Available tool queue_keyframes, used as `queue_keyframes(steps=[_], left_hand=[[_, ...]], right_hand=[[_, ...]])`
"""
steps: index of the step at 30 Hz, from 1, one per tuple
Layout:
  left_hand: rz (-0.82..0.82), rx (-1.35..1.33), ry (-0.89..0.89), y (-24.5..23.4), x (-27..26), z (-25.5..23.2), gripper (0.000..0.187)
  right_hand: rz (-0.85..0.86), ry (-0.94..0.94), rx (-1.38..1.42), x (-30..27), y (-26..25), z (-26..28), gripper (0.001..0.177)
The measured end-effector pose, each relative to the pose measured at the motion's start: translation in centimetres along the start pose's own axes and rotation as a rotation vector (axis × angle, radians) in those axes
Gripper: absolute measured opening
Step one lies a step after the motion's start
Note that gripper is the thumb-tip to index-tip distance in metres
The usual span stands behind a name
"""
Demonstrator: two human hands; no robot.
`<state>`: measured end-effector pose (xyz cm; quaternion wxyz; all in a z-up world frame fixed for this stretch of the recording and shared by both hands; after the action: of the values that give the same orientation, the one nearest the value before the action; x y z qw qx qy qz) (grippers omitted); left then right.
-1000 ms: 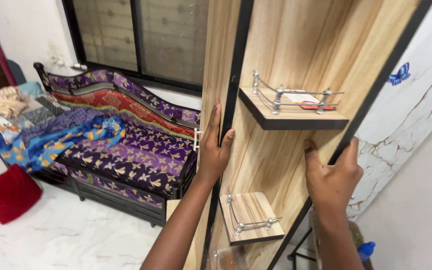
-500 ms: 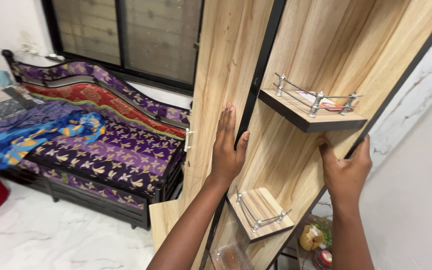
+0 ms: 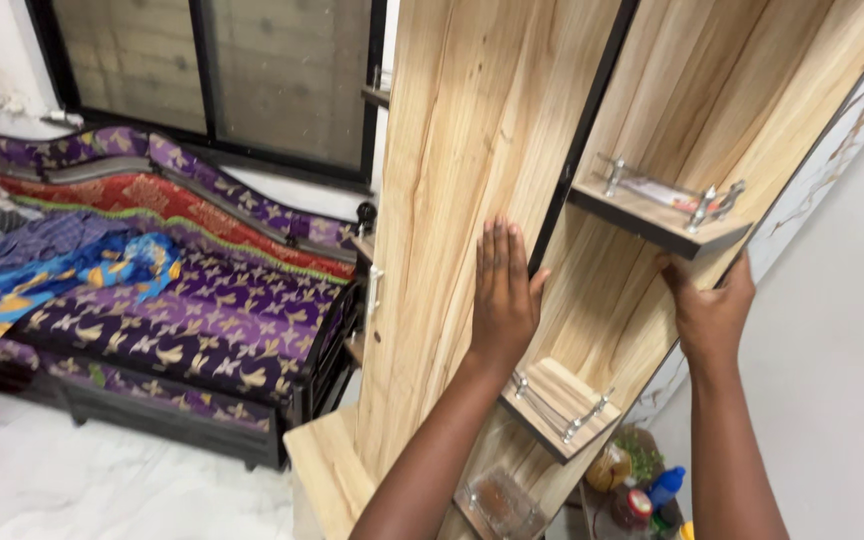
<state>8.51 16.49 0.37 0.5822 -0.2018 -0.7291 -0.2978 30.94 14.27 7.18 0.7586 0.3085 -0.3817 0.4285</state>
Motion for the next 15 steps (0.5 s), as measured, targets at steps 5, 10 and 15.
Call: queue_keyframes(steps=[5, 10, 15], left_hand=[[-0.001, 0.052, 0.003, 2.0, -0.7, 0.0, 0.069], [-0.019, 0.055, 0.006, 3.9, -0.5, 0.0, 0.068], [-0.036, 0.035, 0.0, 4.9, -0.9, -0.1, 0.067]], right_hand=[[0.006, 0.007, -0.006, 1.2, 0.1, -2.4, 0.039], [0.012, 0.042, 0.078, 2.5, 0.1, -4.5, 0.035], [-0.043, 0.015, 0.02, 3.2, -0.7, -7.5, 0.035]])
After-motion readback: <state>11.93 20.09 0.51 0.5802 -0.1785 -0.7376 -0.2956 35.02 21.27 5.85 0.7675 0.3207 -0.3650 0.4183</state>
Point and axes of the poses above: each hand's wrist, its own x-axis towards the middle knuckle, its own y-axis out of the palm, z = x × y, the point moved 3 cm from there along x, towards the middle knuckle, and after that the axes turned 10 degrees about -z, right-handed, at the moved point
